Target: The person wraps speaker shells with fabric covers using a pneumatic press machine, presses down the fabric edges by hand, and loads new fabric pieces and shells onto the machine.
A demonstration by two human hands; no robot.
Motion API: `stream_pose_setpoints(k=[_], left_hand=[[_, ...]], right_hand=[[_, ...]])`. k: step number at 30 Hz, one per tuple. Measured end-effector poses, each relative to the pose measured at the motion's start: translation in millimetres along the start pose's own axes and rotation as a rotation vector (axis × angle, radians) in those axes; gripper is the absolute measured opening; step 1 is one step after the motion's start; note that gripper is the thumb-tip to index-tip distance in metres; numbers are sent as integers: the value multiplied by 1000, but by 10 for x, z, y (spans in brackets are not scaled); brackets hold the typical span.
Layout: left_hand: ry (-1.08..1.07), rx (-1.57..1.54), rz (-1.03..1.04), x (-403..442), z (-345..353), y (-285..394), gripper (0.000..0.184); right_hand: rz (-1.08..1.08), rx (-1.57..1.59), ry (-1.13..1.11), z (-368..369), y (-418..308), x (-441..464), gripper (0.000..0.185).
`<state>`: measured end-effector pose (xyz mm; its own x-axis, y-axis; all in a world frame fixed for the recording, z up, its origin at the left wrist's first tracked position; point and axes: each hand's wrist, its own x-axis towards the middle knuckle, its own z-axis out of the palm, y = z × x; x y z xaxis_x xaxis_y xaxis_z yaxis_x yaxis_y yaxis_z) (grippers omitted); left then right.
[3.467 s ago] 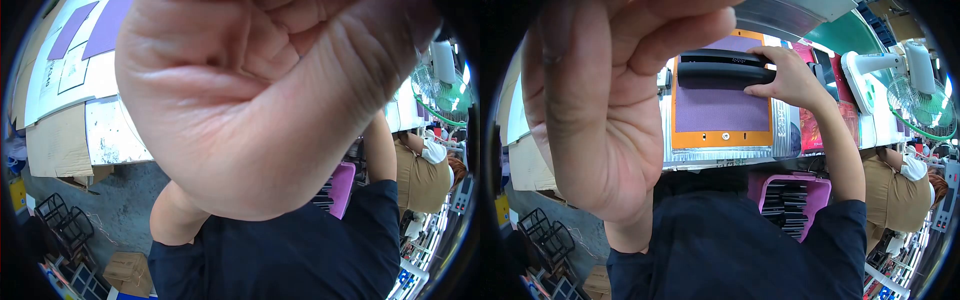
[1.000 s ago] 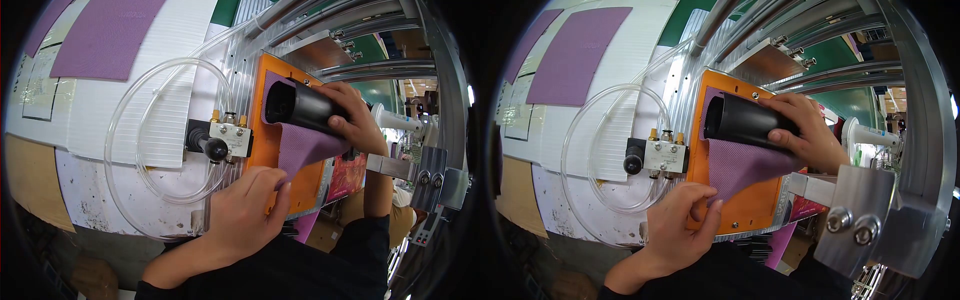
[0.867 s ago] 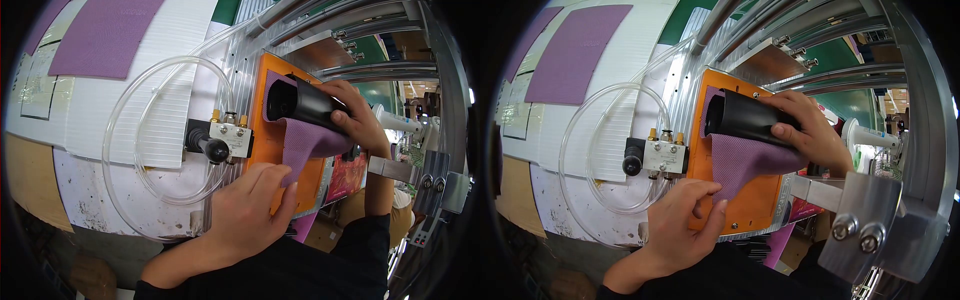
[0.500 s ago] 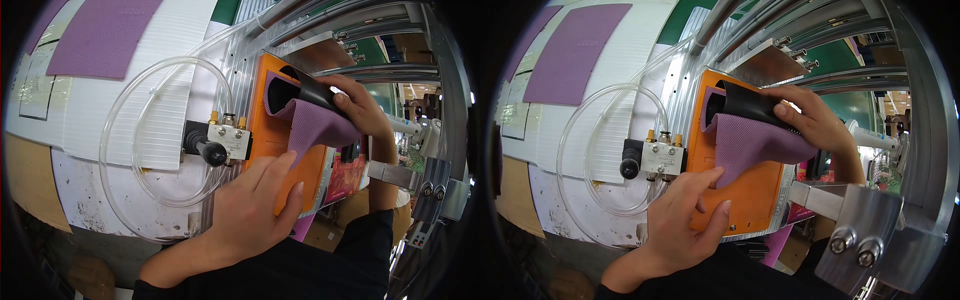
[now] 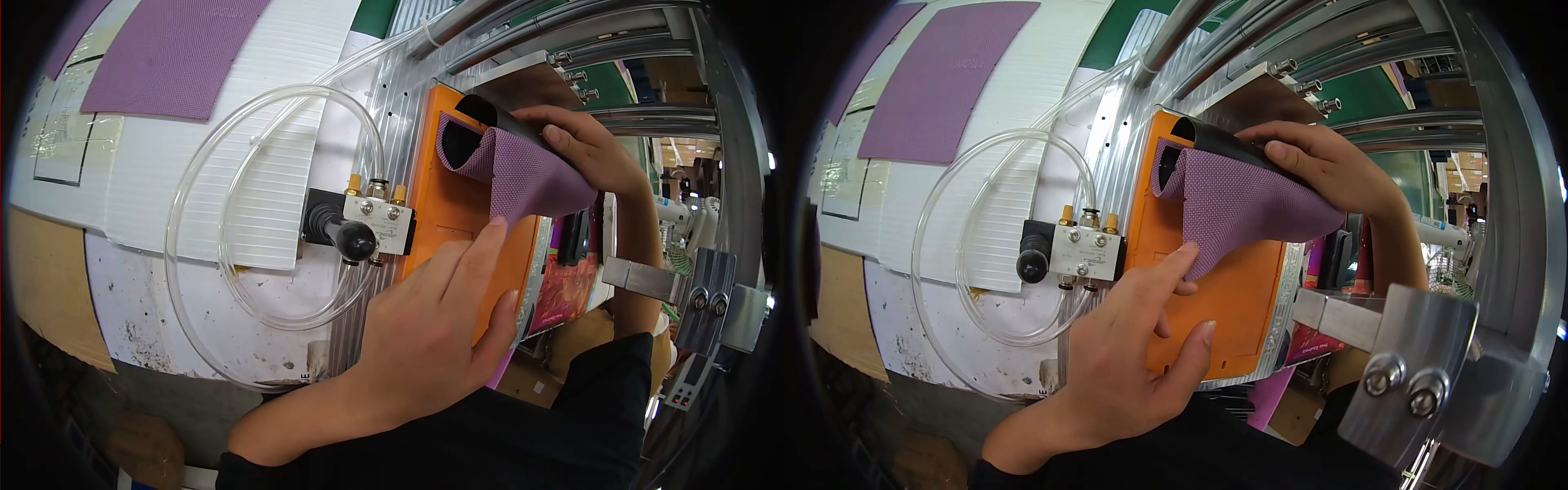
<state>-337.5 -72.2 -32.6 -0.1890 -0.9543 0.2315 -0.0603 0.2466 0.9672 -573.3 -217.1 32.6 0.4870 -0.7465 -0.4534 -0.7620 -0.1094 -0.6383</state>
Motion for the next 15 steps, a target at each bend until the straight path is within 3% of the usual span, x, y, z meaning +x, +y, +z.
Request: stream_pose_setpoints(k=[3,6,9,10,12,15], left_hand=[[-27,-19,-5,-88,-28,17,56],[-74,-48,-54,-295,-88,46,56],[-117,-73,-118,-522,-147,68,55],[-133,-71,-136,-585,-170,79,56],[-152,-65,-158,-690,-212,72,57],[-152,-48,-150,-822,-232,24,59]], right_hand=[[-68,74,-39,-7,47,-25,49],[-267,-224,-13,62,34,-63,69],[-150,-299,6,217,-112,-155,93],[-111,-429,95,312,-119,-250,89],[33,-361,114,494,-282,-386,84],[30,-490,195,639,-392,-487,76]])
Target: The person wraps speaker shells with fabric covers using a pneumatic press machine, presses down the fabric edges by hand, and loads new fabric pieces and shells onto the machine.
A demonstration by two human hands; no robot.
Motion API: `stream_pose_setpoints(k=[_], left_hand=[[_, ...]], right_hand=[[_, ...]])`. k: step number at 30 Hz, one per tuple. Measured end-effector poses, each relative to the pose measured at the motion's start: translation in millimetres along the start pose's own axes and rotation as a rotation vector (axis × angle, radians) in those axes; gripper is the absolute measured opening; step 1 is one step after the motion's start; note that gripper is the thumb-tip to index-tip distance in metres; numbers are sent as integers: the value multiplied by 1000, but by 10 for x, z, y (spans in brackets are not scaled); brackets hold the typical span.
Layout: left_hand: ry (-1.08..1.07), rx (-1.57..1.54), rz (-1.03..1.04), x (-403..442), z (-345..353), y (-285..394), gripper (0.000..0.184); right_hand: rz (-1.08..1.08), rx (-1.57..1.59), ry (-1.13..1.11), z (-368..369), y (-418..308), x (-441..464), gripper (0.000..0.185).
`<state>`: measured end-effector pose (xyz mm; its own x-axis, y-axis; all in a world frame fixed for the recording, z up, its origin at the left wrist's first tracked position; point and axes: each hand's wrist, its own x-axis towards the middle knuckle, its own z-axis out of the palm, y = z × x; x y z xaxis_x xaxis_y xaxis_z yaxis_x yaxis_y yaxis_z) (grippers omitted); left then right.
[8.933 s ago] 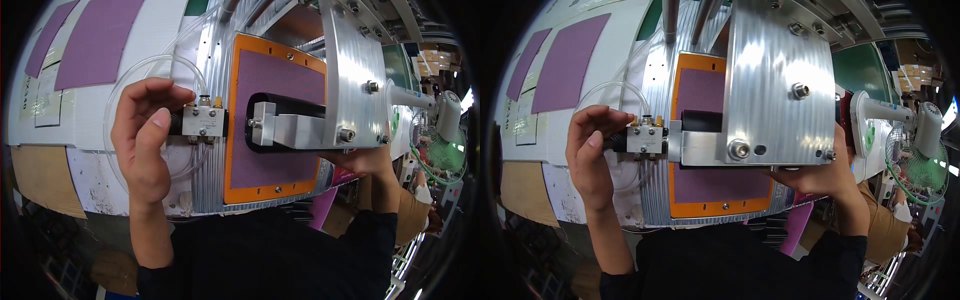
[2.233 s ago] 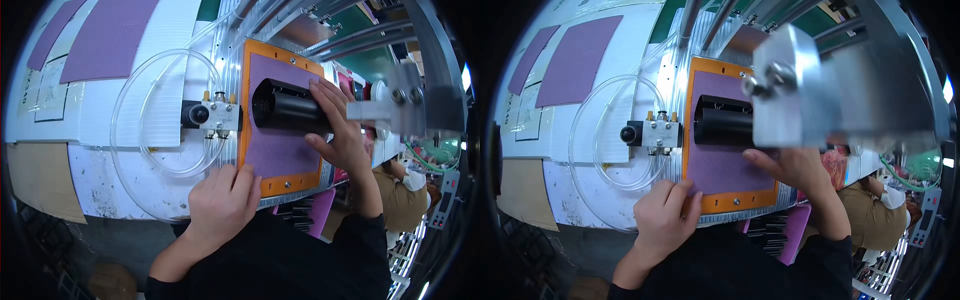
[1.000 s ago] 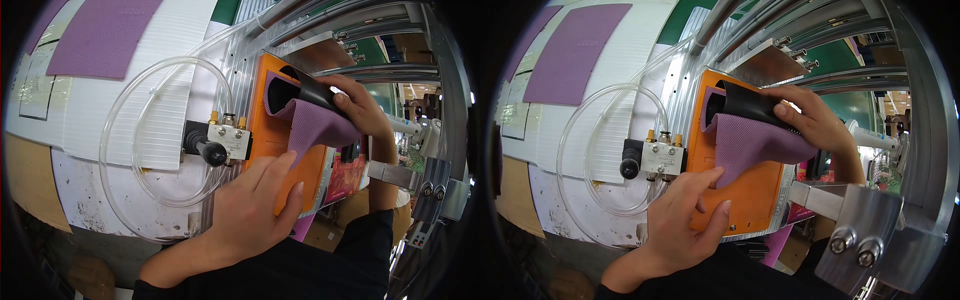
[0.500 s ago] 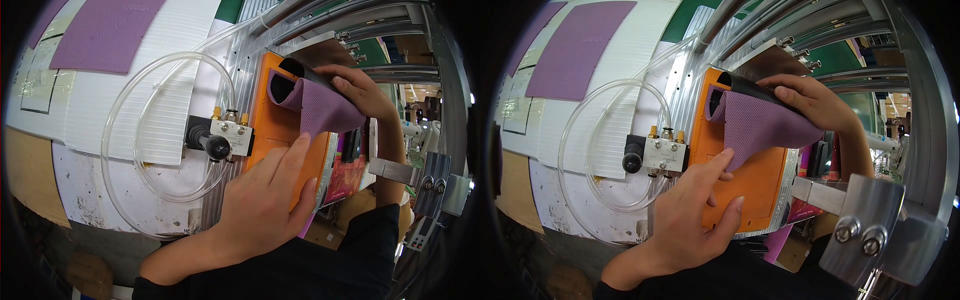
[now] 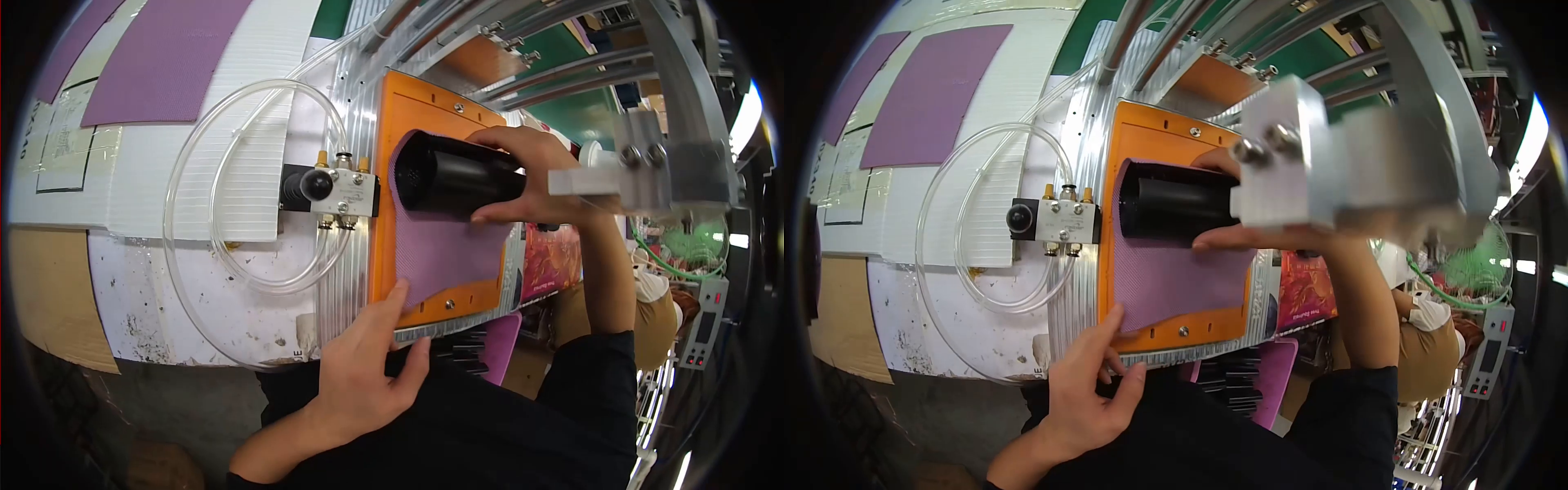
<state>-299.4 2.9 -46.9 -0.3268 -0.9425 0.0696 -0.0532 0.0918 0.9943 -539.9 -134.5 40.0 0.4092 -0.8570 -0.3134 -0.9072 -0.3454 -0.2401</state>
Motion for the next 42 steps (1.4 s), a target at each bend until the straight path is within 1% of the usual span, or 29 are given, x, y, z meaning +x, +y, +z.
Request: stream_pose_setpoints(k=[2,3,5,6,7,10,13,16,17,19,22,23,26,27,30,31,34,36,39,42], left_hand=[[3,26,28,-76,-3,-19,61],[7,30,61,-106,0,-41,60],[19,41,124,-161,1,-92,60],[26,33,121,-193,-11,-111,59],[32,24,118,-225,-24,-129,57],[40,12,142,-267,-54,-177,51],[42,35,193,-271,-54,-239,42],[37,74,272,-249,-68,-298,36],[35,86,301,-239,-69,-319,34],[47,119,373,-225,-58,-364,36],[20,190,429,-214,-83,-387,35],[0,215,437,-213,-101,-381,33],[-21,257,489,-189,-121,-402,31],[-21,268,507,-192,-120,-417,31],[-19,289,555,-184,-114,-450,30],[-19,284,565,-178,-116,-450,30],[-33,289,572,-161,-130,-433,28],[-39,294,571,-154,-130,-427,27],[-37,293,572,-158,-123,-429,25],[-36,290,578,-160,-127,-436,25]], right_hand=[[-49,-197,95,85,-54,-92,76],[-21,-100,77,122,-59,-117,75],[43,-66,100,224,-31,-178,74],[75,-46,110,262,-35,-202,73],[136,37,110,295,-83,-240,74],[15,-184,252,316,-204,-307,78],[29,-227,284,404,-226,-357,80],[-13,-356,366,460,-315,-384,85],[-14,-356,380,483,-335,-392,87],[-16,-355,407,526,-366,-415,91],[9,-317,338,504,-437,-483,95],[4,-260,323,500,-450,-514,80],[-42,-245,298,476,-422,-587,63],[-68,-252,357,485,-420,-578,52],[-106,-174,357,457,-367,-618,45],[-102,-135,376,429,-384,-588,39],[-120,70,338,374,-295,-590,38],[-131,150,265,320,-202,-601,43],[-138,173,153,246,-138,-551,54],[-127,197,123,196,-216,-479,63]])
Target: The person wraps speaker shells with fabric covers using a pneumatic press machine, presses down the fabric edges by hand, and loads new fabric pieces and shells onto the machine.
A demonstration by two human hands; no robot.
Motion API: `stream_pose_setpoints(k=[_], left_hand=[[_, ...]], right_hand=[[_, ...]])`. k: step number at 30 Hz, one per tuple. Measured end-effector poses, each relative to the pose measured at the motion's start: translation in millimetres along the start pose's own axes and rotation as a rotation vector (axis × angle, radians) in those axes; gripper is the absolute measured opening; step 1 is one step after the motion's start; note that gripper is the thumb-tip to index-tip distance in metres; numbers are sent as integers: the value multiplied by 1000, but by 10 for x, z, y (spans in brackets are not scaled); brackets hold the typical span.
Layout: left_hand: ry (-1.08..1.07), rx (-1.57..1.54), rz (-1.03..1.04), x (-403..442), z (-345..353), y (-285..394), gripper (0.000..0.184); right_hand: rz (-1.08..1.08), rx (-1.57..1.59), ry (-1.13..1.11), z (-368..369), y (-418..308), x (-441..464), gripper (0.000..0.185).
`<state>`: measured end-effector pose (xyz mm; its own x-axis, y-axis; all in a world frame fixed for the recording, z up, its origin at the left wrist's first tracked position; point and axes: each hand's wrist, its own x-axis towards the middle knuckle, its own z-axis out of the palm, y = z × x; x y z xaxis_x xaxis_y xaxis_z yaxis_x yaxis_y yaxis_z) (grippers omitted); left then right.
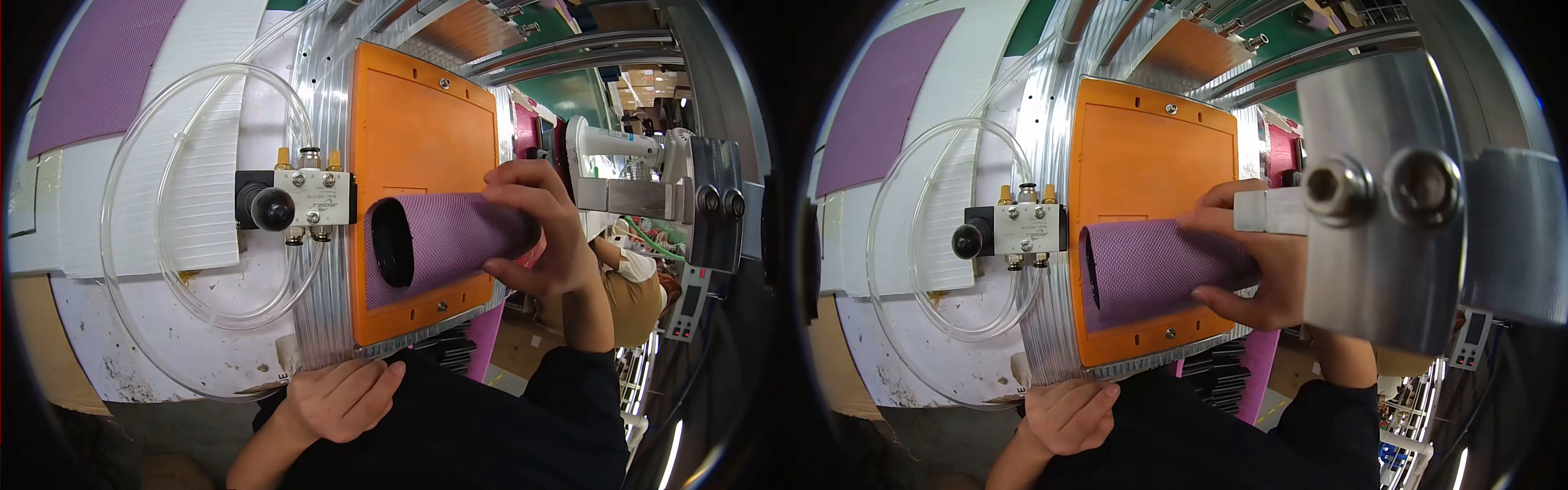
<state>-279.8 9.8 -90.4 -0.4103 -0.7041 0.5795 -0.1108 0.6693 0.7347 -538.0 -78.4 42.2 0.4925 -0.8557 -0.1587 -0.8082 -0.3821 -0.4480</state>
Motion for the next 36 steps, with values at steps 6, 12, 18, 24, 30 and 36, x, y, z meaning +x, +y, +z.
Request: stream_pose_setpoints(k=[6,12,18,24,30,36], left_hand=[[-4,9,9,-14,2,-2,26],[-3,10,14,-23,5,-12,25],[5,13,20,-29,15,-13,25],[6,18,25,-21,24,-11,25],[19,21,44,-22,35,-21,23],[24,29,51,-31,44,-24,22]], right_hand=[[19,109,-82,75,-1,-16,72],[-16,118,-46,106,-46,-11,71],[-53,44,-24,150,-98,-43,66],[-21,27,-24,189,-168,-124,62],[-7,-31,2,249,-238,-183,63],[10,-69,5,297,-306,-219,65]])
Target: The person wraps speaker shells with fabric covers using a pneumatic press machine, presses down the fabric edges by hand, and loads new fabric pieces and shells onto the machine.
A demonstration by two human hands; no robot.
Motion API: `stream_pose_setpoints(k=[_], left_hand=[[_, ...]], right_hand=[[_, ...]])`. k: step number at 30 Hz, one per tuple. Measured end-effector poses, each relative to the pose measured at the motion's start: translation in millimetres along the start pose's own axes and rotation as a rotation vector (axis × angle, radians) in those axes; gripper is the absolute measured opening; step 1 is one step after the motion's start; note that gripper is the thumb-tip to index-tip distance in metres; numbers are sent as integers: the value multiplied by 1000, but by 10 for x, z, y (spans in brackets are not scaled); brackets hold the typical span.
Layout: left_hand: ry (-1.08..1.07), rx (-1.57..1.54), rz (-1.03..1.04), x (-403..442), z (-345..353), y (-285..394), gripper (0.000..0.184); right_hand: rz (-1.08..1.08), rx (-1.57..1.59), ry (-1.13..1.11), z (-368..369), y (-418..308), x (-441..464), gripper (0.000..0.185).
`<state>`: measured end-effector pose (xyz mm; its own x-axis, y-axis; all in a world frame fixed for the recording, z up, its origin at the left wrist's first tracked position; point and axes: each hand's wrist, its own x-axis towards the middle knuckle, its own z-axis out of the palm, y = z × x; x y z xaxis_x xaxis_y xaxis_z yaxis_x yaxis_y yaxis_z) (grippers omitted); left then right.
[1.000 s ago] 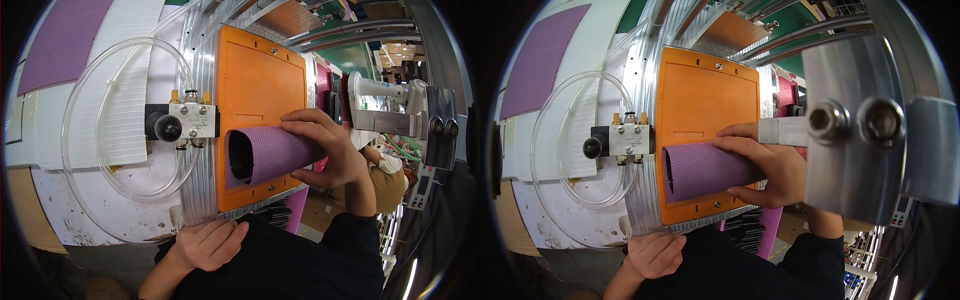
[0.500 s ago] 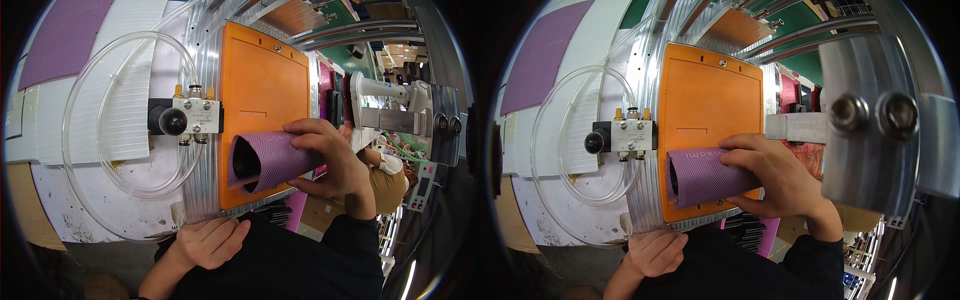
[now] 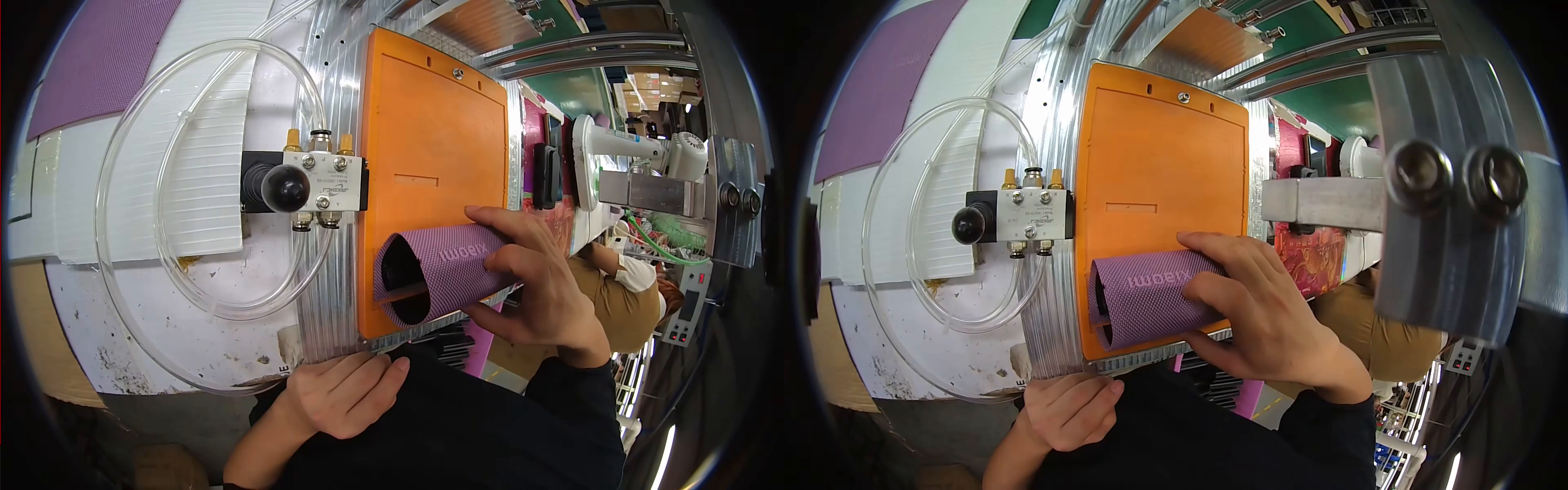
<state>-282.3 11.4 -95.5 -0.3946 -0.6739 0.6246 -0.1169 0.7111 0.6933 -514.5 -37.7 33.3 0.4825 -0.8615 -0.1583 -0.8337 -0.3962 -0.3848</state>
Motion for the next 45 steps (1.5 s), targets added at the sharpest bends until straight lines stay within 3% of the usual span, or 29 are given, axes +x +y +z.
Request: stream_pose_setpoints(k=[13,16,22,25,28,31,36,39,41,43,45], left_hand=[[-19,35,-36,-39,-14,33,27],[-100,-31,-157,52,-75,128,30],[-91,-176,-243,410,137,645,49],[-111,-348,-307,359,305,833,64],[-28,-318,-276,355,390,934,76],[-23,-288,-312,446,341,1066,76],[-58,-169,-322,388,287,1061,77],[-16,-31,-275,336,277,964,68],[45,179,-5,420,181,936,58],[114,397,233,506,116,902,39],[108,495,361,487,22,839,36]], right_hand=[[-22,18,61,110,-83,-79,64],[-1,172,223,150,-94,-248,70],[-212,-5,928,526,-224,-605,72],[-204,-54,1017,683,-404,-762,65],[-166,-14,1066,703,-490,-865,71],[-177,-20,1121,694,-536,-883,84],[-340,231,1123,832,-499,-812,94],[-427,389,1068,884,-530,-834,95],[-481,483,956,832,-520,-924,94],[-600,746,974,921,-438,-915,75],[-482,853,954,824,-353,-939,65]])
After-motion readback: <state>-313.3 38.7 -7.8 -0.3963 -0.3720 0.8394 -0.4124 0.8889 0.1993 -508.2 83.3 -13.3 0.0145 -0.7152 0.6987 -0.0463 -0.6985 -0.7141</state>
